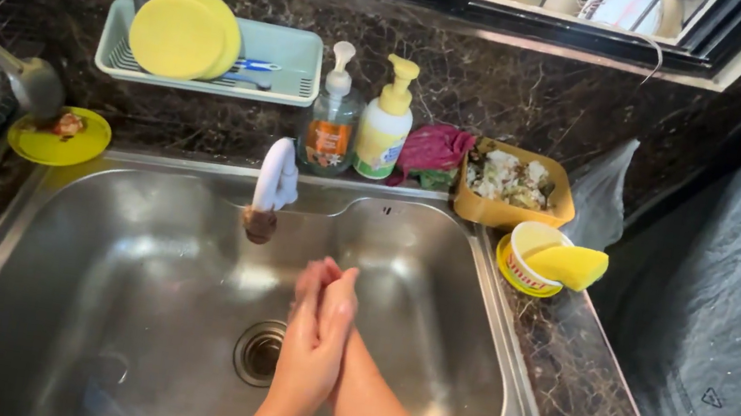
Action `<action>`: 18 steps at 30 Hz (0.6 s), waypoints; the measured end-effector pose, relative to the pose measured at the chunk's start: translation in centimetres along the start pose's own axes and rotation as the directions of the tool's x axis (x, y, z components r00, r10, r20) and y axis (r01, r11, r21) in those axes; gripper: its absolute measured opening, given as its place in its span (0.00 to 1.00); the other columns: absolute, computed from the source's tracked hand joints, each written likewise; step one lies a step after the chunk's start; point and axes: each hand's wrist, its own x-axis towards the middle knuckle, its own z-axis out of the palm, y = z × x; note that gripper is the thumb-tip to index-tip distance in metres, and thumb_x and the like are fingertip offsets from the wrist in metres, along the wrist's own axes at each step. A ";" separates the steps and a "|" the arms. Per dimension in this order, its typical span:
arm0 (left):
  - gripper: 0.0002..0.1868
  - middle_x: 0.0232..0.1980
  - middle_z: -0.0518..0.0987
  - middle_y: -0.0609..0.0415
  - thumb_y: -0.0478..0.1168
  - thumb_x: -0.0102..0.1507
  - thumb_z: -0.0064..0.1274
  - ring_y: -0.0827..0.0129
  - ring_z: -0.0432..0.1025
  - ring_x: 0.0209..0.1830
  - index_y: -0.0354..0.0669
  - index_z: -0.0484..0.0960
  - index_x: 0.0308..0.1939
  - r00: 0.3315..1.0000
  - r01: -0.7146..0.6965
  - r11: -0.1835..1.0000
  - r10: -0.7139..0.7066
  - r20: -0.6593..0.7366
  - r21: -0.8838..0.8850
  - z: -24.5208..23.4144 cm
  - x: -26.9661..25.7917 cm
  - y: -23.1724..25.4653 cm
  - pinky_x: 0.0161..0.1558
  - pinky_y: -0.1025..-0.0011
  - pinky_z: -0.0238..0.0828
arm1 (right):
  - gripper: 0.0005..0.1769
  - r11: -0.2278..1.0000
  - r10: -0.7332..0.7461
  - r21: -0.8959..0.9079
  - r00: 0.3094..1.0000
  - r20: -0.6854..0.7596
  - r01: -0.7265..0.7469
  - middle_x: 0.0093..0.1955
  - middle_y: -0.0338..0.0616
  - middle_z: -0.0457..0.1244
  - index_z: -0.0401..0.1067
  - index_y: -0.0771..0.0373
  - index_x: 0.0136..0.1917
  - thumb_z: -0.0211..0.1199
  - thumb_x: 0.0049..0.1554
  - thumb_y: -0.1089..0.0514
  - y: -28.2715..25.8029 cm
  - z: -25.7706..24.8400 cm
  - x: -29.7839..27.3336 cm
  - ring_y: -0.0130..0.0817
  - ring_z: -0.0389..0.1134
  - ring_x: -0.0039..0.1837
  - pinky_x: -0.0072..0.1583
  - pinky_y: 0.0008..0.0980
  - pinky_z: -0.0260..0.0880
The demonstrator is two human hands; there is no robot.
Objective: Washing a cleaning cloth in a kitchen sink and using it to wipe down a dining table.
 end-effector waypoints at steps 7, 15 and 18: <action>0.24 0.50 0.79 0.56 0.50 0.62 0.61 0.64 0.73 0.51 0.48 0.71 0.56 0.755 0.606 0.448 -0.584 0.298 -0.657 -6.2 5.2 -0.1 0.52 0.62 0.72 | 0.27 0.599 -0.203 0.714 0.794 0.573 -0.363 0.57 0.54 0.66 0.66 0.75 0.67 0.44 0.74 0.47 2.4 2.5 -5.5 0.43 0.68 0.60 0.65 0.39 0.68; 0.28 0.26 0.71 0.60 0.68 0.63 0.60 0.70 0.65 0.26 0.51 0.71 0.29 0.587 0.715 0.186 -0.683 0.434 -0.674 -8.0 5.8 -9.1 0.30 0.70 0.65 | 0.30 0.313 -0.633 -0.020 0.225 0.741 0.950 0.74 0.62 0.57 0.52 0.77 0.76 0.46 0.70 0.52 -1.4 2.0 -18.2 0.41 0.58 0.77 0.74 0.35 0.55; 0.18 0.30 0.76 0.56 0.52 0.65 0.59 0.69 0.71 0.30 0.45 0.73 0.31 0.490 0.857 0.120 -0.494 0.718 -0.502 -8.6 3.5 -9.1 0.35 0.71 0.70 | 0.18 -0.137 -0.482 0.048 -0.108 0.869 0.989 0.59 0.50 0.72 0.77 0.63 0.56 0.48 0.65 0.54 -2.8 2.2 -17.6 0.46 0.65 0.70 0.74 0.50 0.55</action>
